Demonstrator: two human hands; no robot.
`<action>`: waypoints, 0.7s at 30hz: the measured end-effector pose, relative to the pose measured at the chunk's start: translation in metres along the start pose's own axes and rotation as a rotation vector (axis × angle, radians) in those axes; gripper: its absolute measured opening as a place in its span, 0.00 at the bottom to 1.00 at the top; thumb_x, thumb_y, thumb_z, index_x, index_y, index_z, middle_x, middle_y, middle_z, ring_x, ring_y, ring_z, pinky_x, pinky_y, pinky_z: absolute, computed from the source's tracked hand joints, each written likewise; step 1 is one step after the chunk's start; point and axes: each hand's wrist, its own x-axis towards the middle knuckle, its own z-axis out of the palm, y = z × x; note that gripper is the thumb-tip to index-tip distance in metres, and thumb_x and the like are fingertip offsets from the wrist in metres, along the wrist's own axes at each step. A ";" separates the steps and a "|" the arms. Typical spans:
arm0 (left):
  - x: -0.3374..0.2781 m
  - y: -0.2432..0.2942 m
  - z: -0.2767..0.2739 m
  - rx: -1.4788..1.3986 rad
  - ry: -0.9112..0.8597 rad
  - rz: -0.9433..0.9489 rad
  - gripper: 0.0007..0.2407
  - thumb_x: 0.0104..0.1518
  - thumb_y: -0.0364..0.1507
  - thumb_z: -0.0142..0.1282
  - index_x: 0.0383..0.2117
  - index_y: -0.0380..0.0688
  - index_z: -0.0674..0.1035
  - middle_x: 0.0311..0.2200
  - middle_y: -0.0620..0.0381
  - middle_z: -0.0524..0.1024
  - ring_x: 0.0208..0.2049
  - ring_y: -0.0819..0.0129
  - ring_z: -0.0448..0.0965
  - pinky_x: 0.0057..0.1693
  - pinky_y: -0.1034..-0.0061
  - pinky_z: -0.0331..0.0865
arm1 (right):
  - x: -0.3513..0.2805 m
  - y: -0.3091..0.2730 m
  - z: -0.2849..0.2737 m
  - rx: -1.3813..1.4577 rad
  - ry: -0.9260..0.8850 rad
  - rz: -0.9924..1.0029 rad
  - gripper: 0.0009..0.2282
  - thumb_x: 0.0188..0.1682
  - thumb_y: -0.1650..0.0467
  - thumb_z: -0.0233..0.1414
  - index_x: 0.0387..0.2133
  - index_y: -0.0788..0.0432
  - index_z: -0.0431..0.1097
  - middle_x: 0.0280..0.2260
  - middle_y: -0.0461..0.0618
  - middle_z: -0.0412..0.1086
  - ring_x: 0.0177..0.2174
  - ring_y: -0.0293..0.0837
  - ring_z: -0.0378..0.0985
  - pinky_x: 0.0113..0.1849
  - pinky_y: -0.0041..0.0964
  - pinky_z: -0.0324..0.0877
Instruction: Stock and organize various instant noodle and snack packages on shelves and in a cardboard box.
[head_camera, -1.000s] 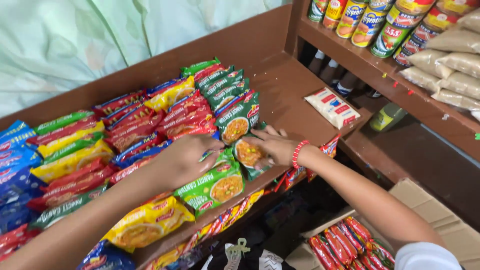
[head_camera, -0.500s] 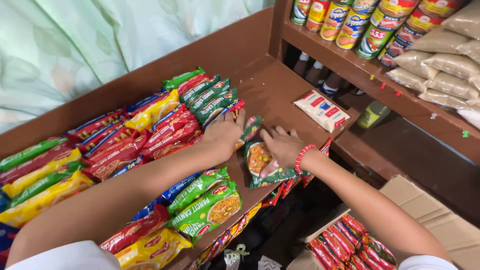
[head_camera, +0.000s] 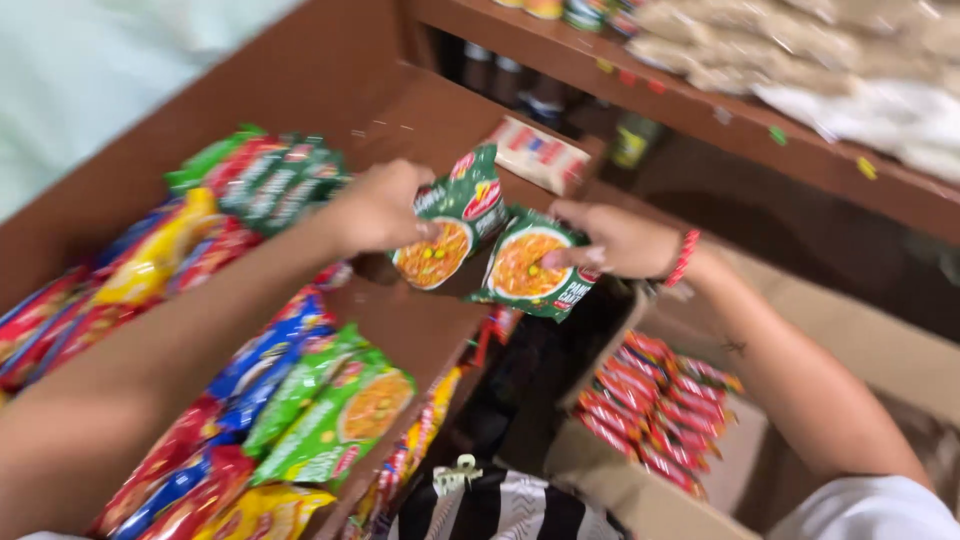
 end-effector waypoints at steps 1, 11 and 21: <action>0.011 0.016 0.004 -0.001 -0.030 0.033 0.20 0.44 0.33 0.70 0.42 0.37 0.80 0.35 0.39 0.81 0.41 0.47 0.82 0.49 0.60 0.74 | -0.019 0.010 -0.003 0.023 0.023 0.031 0.20 0.47 0.60 0.57 0.48 0.57 0.67 0.32 0.53 0.73 0.30 0.41 0.72 0.33 0.39 0.70; 0.078 0.209 0.146 -0.107 -0.394 0.455 0.17 0.43 0.32 0.69 0.39 0.37 0.82 0.34 0.41 0.82 0.38 0.49 0.84 0.47 0.60 0.74 | -0.260 0.140 0.027 0.402 0.258 0.283 0.17 0.47 0.65 0.58 0.48 0.60 0.69 0.35 0.44 0.76 0.31 0.34 0.72 0.32 0.36 0.72; 0.116 0.289 0.418 -0.103 -0.533 0.678 0.26 0.39 0.31 0.72 0.48 0.37 0.79 0.38 0.38 0.80 0.41 0.46 0.82 0.49 0.58 0.74 | -0.405 0.350 0.153 0.192 0.338 0.616 0.21 0.42 0.67 0.63 0.50 0.56 0.71 0.39 0.54 0.79 0.39 0.47 0.81 0.44 0.42 0.73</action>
